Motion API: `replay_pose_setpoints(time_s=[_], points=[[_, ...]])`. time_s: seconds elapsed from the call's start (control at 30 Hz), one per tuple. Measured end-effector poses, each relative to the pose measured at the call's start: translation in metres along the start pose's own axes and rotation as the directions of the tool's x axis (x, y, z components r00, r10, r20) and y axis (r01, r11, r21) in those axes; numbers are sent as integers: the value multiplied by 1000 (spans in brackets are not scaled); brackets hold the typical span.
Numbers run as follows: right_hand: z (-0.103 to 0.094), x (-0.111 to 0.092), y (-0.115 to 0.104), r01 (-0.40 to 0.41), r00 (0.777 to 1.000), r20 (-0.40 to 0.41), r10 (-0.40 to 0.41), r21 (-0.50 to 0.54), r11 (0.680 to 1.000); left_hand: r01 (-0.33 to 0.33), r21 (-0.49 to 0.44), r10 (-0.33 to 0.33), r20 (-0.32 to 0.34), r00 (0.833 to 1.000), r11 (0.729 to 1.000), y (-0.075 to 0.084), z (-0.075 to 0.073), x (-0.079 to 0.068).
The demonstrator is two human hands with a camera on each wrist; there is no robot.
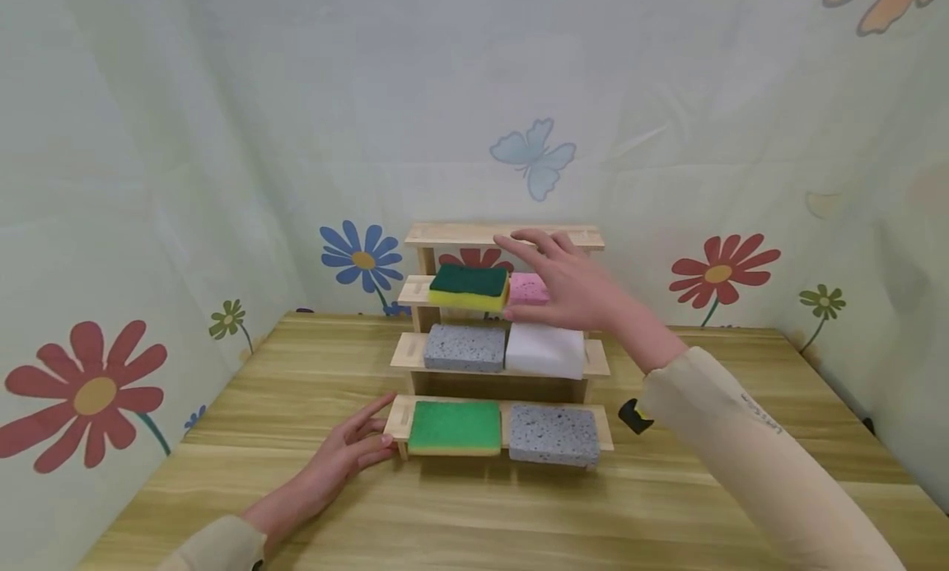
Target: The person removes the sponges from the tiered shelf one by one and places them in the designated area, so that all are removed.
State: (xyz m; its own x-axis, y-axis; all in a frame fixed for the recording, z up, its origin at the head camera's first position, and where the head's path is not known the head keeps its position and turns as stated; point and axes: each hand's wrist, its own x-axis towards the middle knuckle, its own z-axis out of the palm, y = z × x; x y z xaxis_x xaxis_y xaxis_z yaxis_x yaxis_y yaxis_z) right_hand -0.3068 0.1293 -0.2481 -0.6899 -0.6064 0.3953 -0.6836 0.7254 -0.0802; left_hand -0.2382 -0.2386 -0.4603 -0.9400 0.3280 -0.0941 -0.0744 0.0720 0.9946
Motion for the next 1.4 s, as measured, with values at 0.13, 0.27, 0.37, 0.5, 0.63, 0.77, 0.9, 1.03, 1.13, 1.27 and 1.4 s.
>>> replay_pose_setpoints(time_s=[0.13,0.27,0.37,0.5,0.63,0.77,0.9,1.03,1.13,1.27,1.4], points=[[9,13,-1,-12,1000,-2,12,88,996,-3,-1,3,30,1000,1000,0,-2,1],[19,22,-1,-58,998,9,57,182,982,1,-27,1,78,997,1000,0,-7,2],[26,27,2,-98,995,17,97,269,958,-5,-52,10,113,994,999,1,-9,4],[34,32,6,-119,993,27,117,358,926,-14,-87,28,162,986,996,2,-11,7],[40,34,10,-111,993,14,116,413,904,22,-106,2,217,976,994,5,-15,10],[43,35,11,-140,990,25,142,395,908,75,-102,-47,251,967,992,6,-19,12],[43,35,12,-194,981,71,180,373,907,84,-89,-57,264,963,992,5,-22,12],[41,35,13,-229,973,102,206,371,900,70,-92,-43,264,964,993,4,-22,13],[42,36,15,-233,972,106,207,386,893,64,-99,-36,261,965,993,4,-22,12],[46,38,16,-214,977,95,192,419,882,55,-103,-28,247,969,993,4,-22,10],[48,38,16,-212,977,77,198,432,877,44,-104,-18,242,970,994,3,-22,10]])
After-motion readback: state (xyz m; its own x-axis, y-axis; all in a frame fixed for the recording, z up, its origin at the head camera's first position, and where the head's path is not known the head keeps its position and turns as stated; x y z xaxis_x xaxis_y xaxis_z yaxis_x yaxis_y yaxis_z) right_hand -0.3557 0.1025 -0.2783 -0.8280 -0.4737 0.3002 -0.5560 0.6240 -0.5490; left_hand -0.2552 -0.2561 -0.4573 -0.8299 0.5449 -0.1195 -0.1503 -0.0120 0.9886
